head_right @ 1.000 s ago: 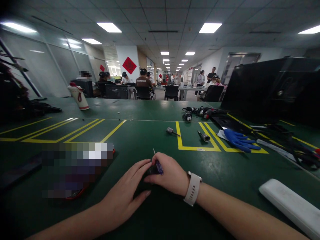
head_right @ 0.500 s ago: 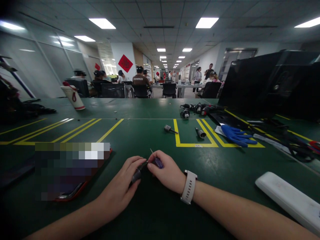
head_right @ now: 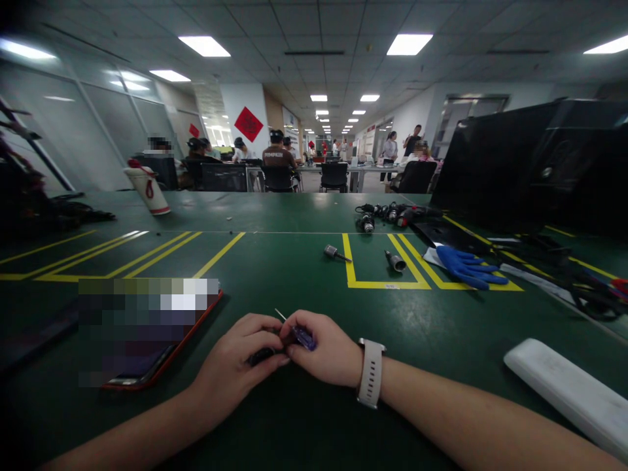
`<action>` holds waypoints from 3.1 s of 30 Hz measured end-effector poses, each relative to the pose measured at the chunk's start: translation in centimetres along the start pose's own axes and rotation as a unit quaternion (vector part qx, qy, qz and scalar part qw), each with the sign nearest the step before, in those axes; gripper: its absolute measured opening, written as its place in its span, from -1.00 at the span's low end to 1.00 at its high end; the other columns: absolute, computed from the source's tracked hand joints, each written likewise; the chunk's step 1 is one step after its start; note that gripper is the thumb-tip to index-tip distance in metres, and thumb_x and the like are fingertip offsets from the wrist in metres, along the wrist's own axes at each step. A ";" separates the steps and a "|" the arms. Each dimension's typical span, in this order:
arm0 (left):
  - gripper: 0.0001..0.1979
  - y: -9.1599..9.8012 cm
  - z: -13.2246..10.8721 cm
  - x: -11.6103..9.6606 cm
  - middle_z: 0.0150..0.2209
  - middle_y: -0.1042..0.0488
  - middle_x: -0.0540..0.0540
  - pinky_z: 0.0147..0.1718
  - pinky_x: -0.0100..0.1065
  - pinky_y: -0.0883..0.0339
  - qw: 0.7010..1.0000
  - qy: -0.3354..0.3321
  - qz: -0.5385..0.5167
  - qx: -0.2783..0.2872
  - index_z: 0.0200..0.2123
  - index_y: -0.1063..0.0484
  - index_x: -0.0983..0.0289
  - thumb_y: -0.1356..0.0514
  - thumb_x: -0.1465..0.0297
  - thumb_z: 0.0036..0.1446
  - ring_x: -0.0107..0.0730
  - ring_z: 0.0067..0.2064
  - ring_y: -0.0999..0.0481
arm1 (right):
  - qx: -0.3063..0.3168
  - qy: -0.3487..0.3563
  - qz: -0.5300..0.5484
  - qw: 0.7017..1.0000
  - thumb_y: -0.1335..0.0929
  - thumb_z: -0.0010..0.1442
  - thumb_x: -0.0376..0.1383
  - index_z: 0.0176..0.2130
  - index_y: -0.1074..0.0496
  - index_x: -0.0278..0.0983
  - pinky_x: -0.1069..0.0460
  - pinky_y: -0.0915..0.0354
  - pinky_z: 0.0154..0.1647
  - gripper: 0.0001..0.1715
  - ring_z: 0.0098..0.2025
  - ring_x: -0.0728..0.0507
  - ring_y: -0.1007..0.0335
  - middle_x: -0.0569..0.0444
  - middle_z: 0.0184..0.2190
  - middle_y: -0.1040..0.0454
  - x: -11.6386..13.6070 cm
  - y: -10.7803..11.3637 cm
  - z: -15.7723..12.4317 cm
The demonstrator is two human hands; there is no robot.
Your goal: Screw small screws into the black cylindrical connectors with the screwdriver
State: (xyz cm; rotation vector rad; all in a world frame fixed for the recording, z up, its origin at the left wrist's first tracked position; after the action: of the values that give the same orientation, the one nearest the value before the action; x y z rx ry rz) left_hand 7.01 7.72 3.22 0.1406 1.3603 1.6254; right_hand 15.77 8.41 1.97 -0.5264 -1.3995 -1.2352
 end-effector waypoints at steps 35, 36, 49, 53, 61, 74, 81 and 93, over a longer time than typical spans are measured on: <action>-0.88 1.1 0.5 2.7 -0.27 -0.40 0.03 -0.23 -0.30 -0.25 0.996 0.053 -0.075 0.001 -0.47 -0.25 0.23 -0.19 0.48 -0.01 -0.32 -0.21 -0.39 | -0.122 0.148 -0.126 0.973 -0.24 0.10 -0.44 -0.39 -0.30 -0.22 0.02 -0.21 -0.41 -0.88 -0.45 -0.06 -0.29 0.12 -0.51 -0.36 5.5 -0.3 -4.0; -0.89 0.9 0.5 2.8 -0.30 -0.41 0.02 -0.24 -0.29 -0.24 0.996 0.063 -0.062 0.010 -0.46 -0.27 0.23 -0.19 0.47 -0.01 -0.31 -0.22 -0.39 | -0.117 0.152 -0.136 0.972 -0.24 0.10 -0.45 -0.39 -0.29 -0.22 0.02 -0.21 -0.41 -0.87 -0.45 -0.06 -0.29 0.11 -0.51 -0.35 5.5 -0.4 -4.1; -0.85 -1.1 0.2 1.2 -0.48 -0.34 -0.06 -0.34 -0.39 -0.16 0.992 -0.051 -0.016 0.117 -0.49 -0.26 0.25 -0.18 0.39 0.07 -0.44 -0.41 -0.32 | -0.090 0.088 -0.098 0.987 -0.23 0.11 -0.40 -0.42 -0.29 -0.24 -0.02 -0.19 -0.36 -0.89 -0.40 -0.10 -0.27 0.06 -0.46 -0.36 4.1 -0.8 -3.8; -0.83 -1.3 0.1 1.0 -0.47 -0.35 -0.06 -0.33 -0.39 -0.15 0.988 -0.066 -0.025 0.134 -0.48 -0.26 0.26 -0.18 0.36 0.09 -0.45 -0.41 -0.33 | -0.082 -0.004 0.035 0.996 -0.26 0.11 -0.29 -0.50 -0.34 -0.27 0.01 -0.17 -0.40 -0.81 -0.45 -0.07 -0.25 0.08 -0.52 -0.36 2.0 -0.2 -3.0; -0.82 -1.2 0.2 1.4 -0.47 -0.33 -0.05 -0.39 -0.41 -0.15 0.990 -0.045 -0.049 0.126 -0.47 -0.26 0.27 -0.15 0.32 0.11 -0.46 -0.42 -0.32 | -0.086 -0.039 0.174 0.980 -0.27 0.08 -0.30 -0.48 -0.33 -0.30 0.02 -0.19 -0.43 -0.86 -0.47 -0.06 -0.26 0.07 -0.52 -0.38 0.4 -0.2 -2.3; -0.82 -1.4 0.1 1.2 -0.46 -0.33 -0.07 -0.36 -0.40 -0.13 0.988 -0.054 -0.021 0.141 -0.47 -0.24 0.26 -0.19 0.36 0.09 -0.46 -0.40 -0.32 | -0.085 -0.015 0.052 0.995 -0.24 0.10 -0.29 -0.50 -0.33 -0.30 0.00 -0.16 -0.41 -0.80 -0.45 -0.08 -0.24 0.05 -0.53 -0.35 1.5 -0.2 -3.1; -0.82 -1.4 0.1 1.6 -0.47 -0.33 -0.06 -0.37 -0.40 -0.14 0.989 -0.034 -0.042 0.138 -0.47 -0.26 0.27 -0.19 0.33 0.09 -0.45 -0.41 -0.32 | -0.089 -0.050 0.204 0.974 -0.27 0.06 -0.32 -0.49 -0.33 -0.31 0.02 -0.19 -0.43 -0.87 -0.47 -0.06 -0.27 0.07 -0.53 -0.39 -0.2 -0.2 -2.2; -0.83 -1.4 0.2 1.1 -0.48 -0.32 -0.08 -0.35 -0.40 -0.12 0.989 -0.045 -0.027 0.140 -0.49 -0.24 0.25 -0.20 0.40 0.07 -0.47 -0.42 -0.30 | -0.127 0.003 -0.024 0.992 -0.23 0.10 -0.28 -0.51 -0.33 -0.30 -0.02 -0.13 -0.37 -0.79 -0.42 -0.10 -0.23 0.05 -0.52 -0.33 2.2 -0.2 -3.8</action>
State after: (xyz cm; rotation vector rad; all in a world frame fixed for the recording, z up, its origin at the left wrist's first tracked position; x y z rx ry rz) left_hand 7.38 8.53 1.61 0.3371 1.5038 1.3591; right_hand 16.69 4.30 3.13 -0.6648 -1.2625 -1.4630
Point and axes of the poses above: each hand's wrist, its own z-axis towards the middle knuckle, its own y-axis out of the back of the hand, x = y × z, the point moved 9 cm from there along z, towards the middle knuckle
